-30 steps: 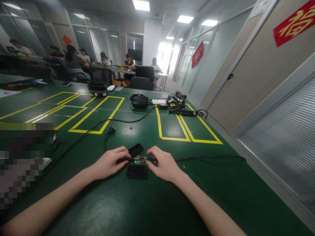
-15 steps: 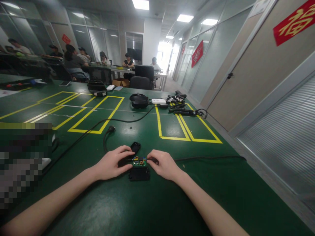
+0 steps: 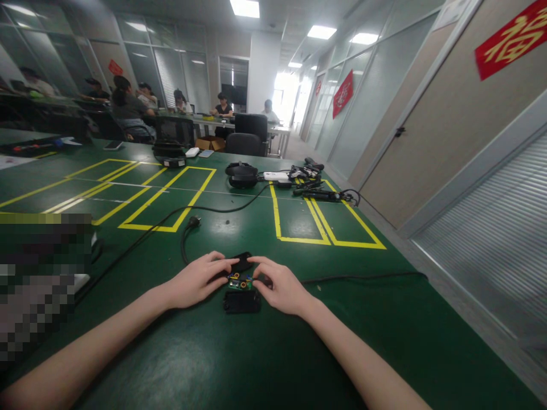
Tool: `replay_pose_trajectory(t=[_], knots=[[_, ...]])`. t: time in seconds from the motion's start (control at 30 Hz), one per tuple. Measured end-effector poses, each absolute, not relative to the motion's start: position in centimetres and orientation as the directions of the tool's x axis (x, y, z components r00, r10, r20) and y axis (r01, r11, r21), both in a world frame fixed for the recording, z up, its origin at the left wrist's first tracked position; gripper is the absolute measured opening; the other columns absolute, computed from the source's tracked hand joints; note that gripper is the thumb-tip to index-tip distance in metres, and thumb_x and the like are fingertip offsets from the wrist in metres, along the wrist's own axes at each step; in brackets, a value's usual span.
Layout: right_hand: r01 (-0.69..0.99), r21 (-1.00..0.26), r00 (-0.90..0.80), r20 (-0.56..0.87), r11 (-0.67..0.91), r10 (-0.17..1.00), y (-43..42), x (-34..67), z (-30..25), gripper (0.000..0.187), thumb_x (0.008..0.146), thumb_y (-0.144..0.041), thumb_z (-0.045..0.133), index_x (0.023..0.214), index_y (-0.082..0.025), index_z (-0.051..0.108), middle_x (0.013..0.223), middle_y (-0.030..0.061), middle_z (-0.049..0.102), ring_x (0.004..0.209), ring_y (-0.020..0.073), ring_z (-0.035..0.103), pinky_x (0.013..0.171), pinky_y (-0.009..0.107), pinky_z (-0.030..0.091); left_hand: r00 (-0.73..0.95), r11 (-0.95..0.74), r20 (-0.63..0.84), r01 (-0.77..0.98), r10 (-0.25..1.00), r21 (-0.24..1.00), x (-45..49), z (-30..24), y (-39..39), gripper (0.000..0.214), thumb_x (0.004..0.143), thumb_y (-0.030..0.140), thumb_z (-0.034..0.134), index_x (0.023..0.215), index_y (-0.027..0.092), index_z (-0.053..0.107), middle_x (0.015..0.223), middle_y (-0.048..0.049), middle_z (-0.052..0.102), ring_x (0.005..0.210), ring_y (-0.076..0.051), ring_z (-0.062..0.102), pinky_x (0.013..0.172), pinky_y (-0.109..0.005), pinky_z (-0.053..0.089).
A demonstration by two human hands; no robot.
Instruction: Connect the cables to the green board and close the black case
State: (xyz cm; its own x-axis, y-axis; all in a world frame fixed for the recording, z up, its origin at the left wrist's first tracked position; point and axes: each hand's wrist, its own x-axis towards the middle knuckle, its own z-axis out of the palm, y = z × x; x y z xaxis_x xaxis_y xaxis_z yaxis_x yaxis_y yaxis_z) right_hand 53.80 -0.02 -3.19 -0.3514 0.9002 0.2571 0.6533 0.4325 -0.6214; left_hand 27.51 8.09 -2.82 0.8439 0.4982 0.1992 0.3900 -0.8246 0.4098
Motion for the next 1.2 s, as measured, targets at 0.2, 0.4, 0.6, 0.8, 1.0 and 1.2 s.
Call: replay_pose_trajectory(t=[0.2, 0.4, 0.6, 0.8, 1.0, 1.2], knots=[[0.655, -0.605, -0.359, 0.279, 0.453, 0.891, 0.2, 53.7, -3.2, 0.007, 0.092, -0.015, 0.058, 0.088, -0.021, 0.06, 0.125, 0.0108, 0.072, 0.075, 0.0163, 0.067, 0.069, 0.031, 0.054, 0.85, -0.834, 0.226, 0.354, 0.475, 0.423, 27.5, -2.8, 8.0, 0.019, 0.102, 0.022, 0.051, 0.117, 0.024, 0.063, 0.151, -0.0084, 0.058, 0.136, -0.026, 0.053, 0.113, -0.049, 0.044], [0.615, -0.632, -0.364, 0.303, 0.471, 0.881, 0.3, 54.0, -3.4, 0.009, 0.094, -0.018, 0.06, 0.089, -0.021, 0.067, 0.117, 0.0101, 0.075, 0.098, 0.0221, 0.073, 0.082, 0.035, 0.059, 0.78, -0.817, 0.302, 0.424, 0.549, 0.39, 27.4, -2.8, 7.9, 0.014, 0.098, 0.026, 0.059, 0.111, 0.022, 0.063, 0.127, -0.0095, 0.064, 0.114, -0.025, 0.063, 0.098, -0.039, 0.053], [0.591, -0.65, -0.336, 0.34, 0.477, 0.879, 0.1, 53.9, -3.3, 0.002, 0.09, -0.019, 0.065, 0.088, -0.02, 0.065, 0.114, 0.0096, 0.069, 0.09, 0.0195, 0.07, 0.073, 0.031, 0.058, 0.795, -0.812, 0.226, 0.481, 0.563, 0.33, 27.4, -3.0, 8.0, 0.014, 0.101, 0.031, 0.058, 0.093, 0.02, 0.061, 0.09, -0.0022, 0.065, 0.083, -0.019, 0.063, 0.075, -0.029, 0.049], [0.605, -0.665, -0.338, 0.283, 0.437, 0.898, -0.3, 53.7, -3.1, 0.034, 0.07, -0.025, 0.088, 0.089, -0.021, 0.06, 0.112, 0.0048, 0.061, 0.089, 0.0179, 0.063, 0.072, 0.028, 0.054, 0.809, -0.794, 0.182, 0.459, 0.559, 0.399, 27.3, -2.9, 7.6, 0.014, 0.102, 0.031, 0.059, 0.094, 0.02, 0.061, 0.09, 0.0, 0.066, 0.077, -0.017, 0.064, 0.069, -0.026, 0.045], [0.621, -0.649, -0.266, 0.354, 0.44, 0.897, 0.0, 53.2, -4.1, 0.021, 0.077, -0.018, 0.075, 0.085, -0.022, 0.056, 0.105, 0.0034, 0.06, 0.083, 0.0158, 0.063, 0.07, 0.027, 0.052, 0.798, -0.784, 0.197, 0.454, 0.569, 0.425, 27.3, -3.2, 7.7, 0.018, 0.103, 0.034, 0.054, 0.093, 0.02, 0.061, 0.089, -0.0009, 0.066, 0.077, -0.017, 0.064, 0.07, -0.026, 0.046], [0.716, -0.582, -0.171, 0.389, 0.386, 0.905, 0.1, 52.4, -4.5, 0.018, 0.079, -0.02, 0.071, 0.082, -0.023, 0.054, 0.101, 0.0029, 0.062, 0.076, 0.0158, 0.062, 0.068, 0.027, 0.049, 0.774, -0.778, 0.234, 0.465, 0.589, 0.423, 27.5, -3.7, 7.9, 0.015, 0.102, 0.031, 0.056, 0.093, 0.021, 0.06, 0.089, -0.0005, 0.065, 0.077, -0.016, 0.064, 0.069, -0.026, 0.046]])
